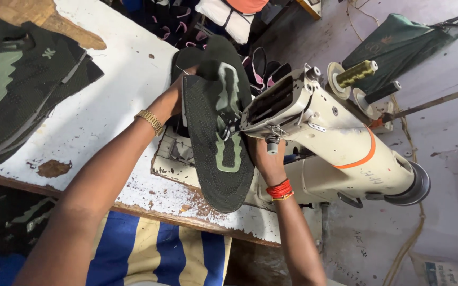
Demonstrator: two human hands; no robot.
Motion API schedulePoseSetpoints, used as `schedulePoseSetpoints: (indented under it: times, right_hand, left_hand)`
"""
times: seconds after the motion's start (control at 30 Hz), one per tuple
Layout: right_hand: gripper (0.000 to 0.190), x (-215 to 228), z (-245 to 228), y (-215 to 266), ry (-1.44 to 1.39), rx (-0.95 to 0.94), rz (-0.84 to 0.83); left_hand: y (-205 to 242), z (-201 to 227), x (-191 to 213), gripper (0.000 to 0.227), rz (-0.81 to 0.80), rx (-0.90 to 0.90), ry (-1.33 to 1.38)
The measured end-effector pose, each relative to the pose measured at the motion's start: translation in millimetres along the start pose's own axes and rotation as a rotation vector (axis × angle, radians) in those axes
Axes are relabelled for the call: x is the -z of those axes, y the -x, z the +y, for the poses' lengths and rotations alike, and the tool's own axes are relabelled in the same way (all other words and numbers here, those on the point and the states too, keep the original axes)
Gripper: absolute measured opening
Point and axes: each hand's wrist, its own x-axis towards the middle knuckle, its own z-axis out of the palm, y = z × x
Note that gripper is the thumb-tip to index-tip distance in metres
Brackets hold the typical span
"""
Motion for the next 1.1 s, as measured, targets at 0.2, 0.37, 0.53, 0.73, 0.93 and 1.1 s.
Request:
schedulePoseSetpoints:
  times: [0.2, 0.37, 0.53, 0.73, 0.93, 1.1]
  right_hand:
    - [0.036, -2, 64, -15, 2.237, 0.722, 0.011]
    - [0.042, -1, 43, -20, 1.509, 0.430, -0.021]
    - [0.034, 12, 21, -4, 2.277, 0.763, 0.042]
    - [0.032, 26, 28, 36, 2.958, 1.504, 0.455]
    - [0.051, 65, 68, 49, 1.740, 1.095, 0.366]
    - [0.037, 53, 98, 37, 1.979, 0.958, 0.290]
  left_hand:
    - [2, 9, -4, 0.042, 0.013, -0.204, -0.364]
    - [21, 26, -29, 0.058, 0.031, -0.152, -0.213]
    - [-7, -5, 35, 0.068, 0.195, -0.103, -0.382]
    - [57, -24, 41, 0.111, 0.809, -0.186, -1.555]
    - [183, -33, -82, 0.091, 0.464, -0.400, -0.852]
    - [203, -64, -126, 0.084, 0.387, -0.267, -0.684]
